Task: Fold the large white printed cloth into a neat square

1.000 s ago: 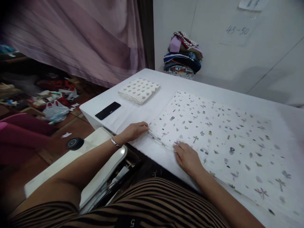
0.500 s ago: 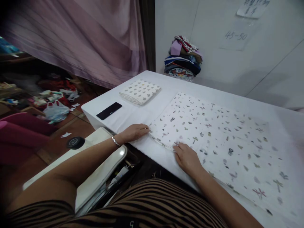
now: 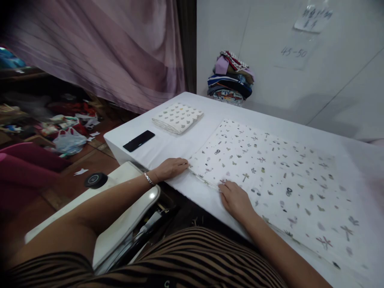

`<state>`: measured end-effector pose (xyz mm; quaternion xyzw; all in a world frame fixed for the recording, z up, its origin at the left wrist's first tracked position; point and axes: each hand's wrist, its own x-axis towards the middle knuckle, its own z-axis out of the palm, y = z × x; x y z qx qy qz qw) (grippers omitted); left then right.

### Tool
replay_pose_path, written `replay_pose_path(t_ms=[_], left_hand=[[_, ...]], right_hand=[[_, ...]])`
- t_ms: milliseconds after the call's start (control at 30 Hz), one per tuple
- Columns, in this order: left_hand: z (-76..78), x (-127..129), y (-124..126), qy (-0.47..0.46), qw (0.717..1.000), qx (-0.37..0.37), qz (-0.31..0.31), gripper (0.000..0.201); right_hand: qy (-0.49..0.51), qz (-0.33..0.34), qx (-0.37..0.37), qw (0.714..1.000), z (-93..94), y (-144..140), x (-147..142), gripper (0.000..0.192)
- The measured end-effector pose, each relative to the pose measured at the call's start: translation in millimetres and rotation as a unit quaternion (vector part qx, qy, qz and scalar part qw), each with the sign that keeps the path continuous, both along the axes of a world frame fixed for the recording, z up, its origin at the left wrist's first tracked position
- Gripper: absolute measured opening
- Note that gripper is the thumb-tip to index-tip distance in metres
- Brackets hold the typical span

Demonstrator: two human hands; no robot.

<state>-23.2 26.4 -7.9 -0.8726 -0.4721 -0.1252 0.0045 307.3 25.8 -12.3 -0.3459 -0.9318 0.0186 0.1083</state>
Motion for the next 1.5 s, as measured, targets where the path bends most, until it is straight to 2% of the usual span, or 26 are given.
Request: replay_pose_path(t_ms=[200,500,800,967,1100,1267,1367,1500], left_hand=[[-2.9,-6,-6,0.059,0.997,0.038,-0.023,0.029],[17.0,-1,5,0.084,0.994,0.018,-0.070,0.022],[26.7,6,10,0.177,0.976,0.083,-0.095,0.019],[24.2,-1,1,0.178,0.976,0.066,-0.108,0.015],[18.3,-3,-4,0.174,0.979,0.055,-0.093,0.015],[17.5,-1,-4,0.173,0.979,0.053,-0.089,0.012],[20.5,-1,-5,0.198,0.975,0.046,-0.086,0.011],[23.0,-2,-7,0.207,0.975,0.038,-0.069,0.011]], right_hand=[[-0.009,-0.001,-0.010,1.000,0.7,0,0,0.031],[-0.026,0.001,-0.015,1.000,0.5,1,-1,0.032],[-0.007,0.005,-0.027,1.000,3.2,5,4,0.034],[-0.073,0.030,-0.042,0.996,14.5,-2,-2,0.033],[-0.093,0.021,-0.027,0.995,21.6,-9,-9,0.030],[-0.089,0.035,0.001,0.995,22.5,-5,-28,0.030],[-0.090,0.057,0.016,0.994,20.9,1,-54,0.034],[-0.104,0.076,0.024,0.991,18.0,5,-87,0.025]])
